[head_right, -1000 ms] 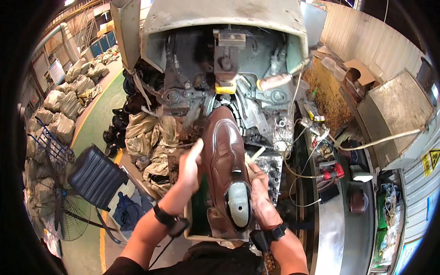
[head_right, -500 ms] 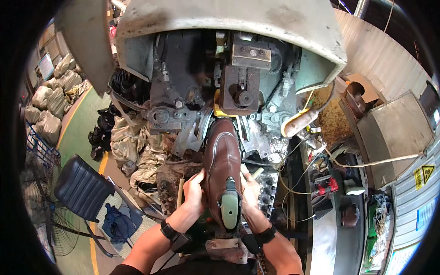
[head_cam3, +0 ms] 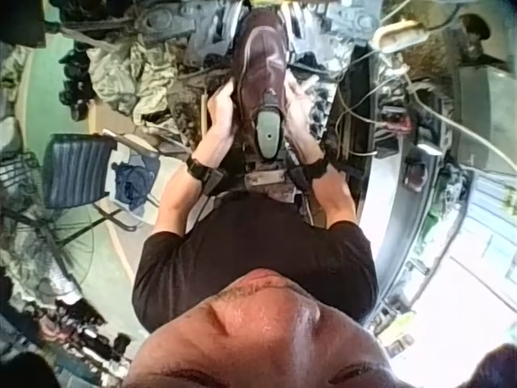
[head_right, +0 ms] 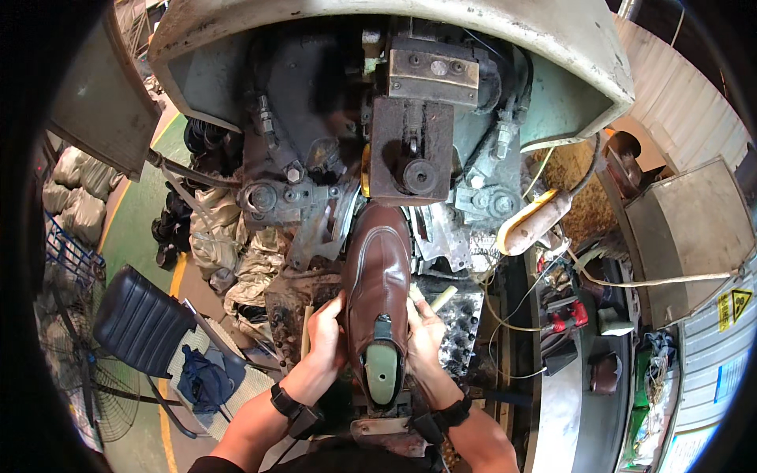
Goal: Using a lasting machine to pull the shoe upper over the last and secure it.
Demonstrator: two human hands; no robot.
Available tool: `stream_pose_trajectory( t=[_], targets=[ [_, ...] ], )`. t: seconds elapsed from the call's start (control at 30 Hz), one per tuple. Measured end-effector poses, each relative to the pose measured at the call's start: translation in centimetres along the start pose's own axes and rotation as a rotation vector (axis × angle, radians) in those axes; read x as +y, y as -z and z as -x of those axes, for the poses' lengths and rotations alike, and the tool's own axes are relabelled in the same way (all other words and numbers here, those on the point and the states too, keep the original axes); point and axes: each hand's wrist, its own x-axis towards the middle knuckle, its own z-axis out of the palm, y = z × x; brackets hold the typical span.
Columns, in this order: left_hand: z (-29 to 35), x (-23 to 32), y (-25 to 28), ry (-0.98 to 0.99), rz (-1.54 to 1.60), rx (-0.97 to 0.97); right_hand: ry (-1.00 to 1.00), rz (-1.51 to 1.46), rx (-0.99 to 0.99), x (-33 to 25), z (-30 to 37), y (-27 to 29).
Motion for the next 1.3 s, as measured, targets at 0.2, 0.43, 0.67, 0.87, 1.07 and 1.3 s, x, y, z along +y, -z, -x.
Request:
stream_pose_trajectory(
  t=[0.2,0.43,0.67,0.87,1.07,1.3],
  targets=[
    [-1.0,-0.7,0.6,0.019,-0.048,-0.031,0.000,0.028,-0.035,-0.1,-1.0,0.3],
    [-2.0,-1.8,-0.8,-0.001,0.094,0.025,0.093,0.008,-0.040,1.1,-3.9,2.3],
    [-2.8,-2.7,-0.9,-0.085,-0.014,0.096,0.122,-0.028,-0.096,1.8,-5.1,3.3],
    [-4.8,-4.7,0.6,-0.304,-0.107,0.168,0.119,-0.065,-0.128,2.4,-6.1,3.8],
    [-5.0,-4.6,0.3,-0.322,-0.170,0.183,0.125,-0.056,-0.102,2.2,-5.8,3.6],
    [-3.4,-3.3,-0.7,-0.220,0.006,0.102,0.058,-0.041,-0.059,0.8,-4.1,1.8]
  ],
)
